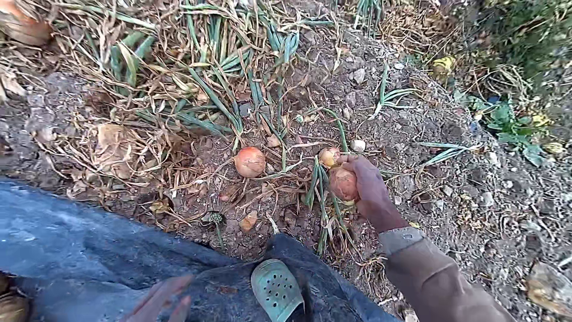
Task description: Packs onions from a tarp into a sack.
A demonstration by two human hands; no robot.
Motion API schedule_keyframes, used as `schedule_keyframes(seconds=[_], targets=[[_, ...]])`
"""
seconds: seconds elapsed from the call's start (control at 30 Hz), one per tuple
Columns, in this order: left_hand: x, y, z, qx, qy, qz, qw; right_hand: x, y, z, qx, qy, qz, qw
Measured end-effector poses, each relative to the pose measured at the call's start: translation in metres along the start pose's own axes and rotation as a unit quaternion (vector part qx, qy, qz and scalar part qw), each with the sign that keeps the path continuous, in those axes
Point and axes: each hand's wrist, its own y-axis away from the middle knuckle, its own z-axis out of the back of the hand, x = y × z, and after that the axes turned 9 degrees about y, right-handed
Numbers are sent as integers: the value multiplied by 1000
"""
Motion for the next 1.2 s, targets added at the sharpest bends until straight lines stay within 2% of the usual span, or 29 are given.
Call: schedule_keyframes(seconds=[0.03,0.07,0.1,0.17,0.23,0.3,0.37,0.43,0.5,0.57,0.63,0.7,0.77,0.83,0.87,0.93,0.97,1.03,1.07,1.1,1.13,1.2], targets=[[-22,-48,-3,-49,-40,-91,994,-4,-13,2,-63,142,64,986],[-44,-95,-10,-98,-94,-164,977,-8,-27,2,-108,260,101,954],[-66,-138,-18,-118,-135,-215,960,-10,-39,1,-114,353,108,922],[-102,-208,-31,-91,-211,-266,936,-11,-60,-8,-70,469,80,877],[-118,-257,-44,-43,-274,-285,918,-2,-63,-10,-3,522,20,853],[-135,-283,-50,-15,-333,-276,901,12,-67,1,57,559,-18,827],[-144,-289,-49,3,-375,-238,896,12,-67,2,91,598,-7,796],[-141,-288,-43,16,-371,-202,906,5,-64,-3,104,630,16,769],[-135,-275,-36,-12,-337,-225,914,1,-62,5,86,613,28,785],[-122,-237,-26,-84,-267,-257,925,9,-36,21,56,551,90,828],[-90,-168,-4,-150,-151,-226,951,25,14,16,96,397,162,898],[-36,-73,18,-184,22,-122,975,31,76,-24,200,163,160,953],[28,34,27,-211,211,8,954,22,149,-83,299,-38,128,945],[81,137,14,-265,319,116,903,16,235,-145,380,-144,94,909],[102,183,0,-287,323,155,888,11,280,-174,423,-158,73,889],[133,264,-29,-274,277,214,896,-4,361,-224,527,-96,52,843],[146,296,-38,-224,237,246,913,-15,391,-244,587,-36,60,806],[167,337,-38,-50,155,300,940,-41,430,-274,672,139,144,713],[176,349,-29,39,125,315,940,-50,438,-281,692,231,200,654],[183,355,-16,93,113,316,937,-53,441,-285,702,297,247,599],[186,362,-3,118,113,306,938,-51,442,-283,710,328,265,564],[193,391,16,91,153,241,954,-35,450,-270,741,307,230,551]])
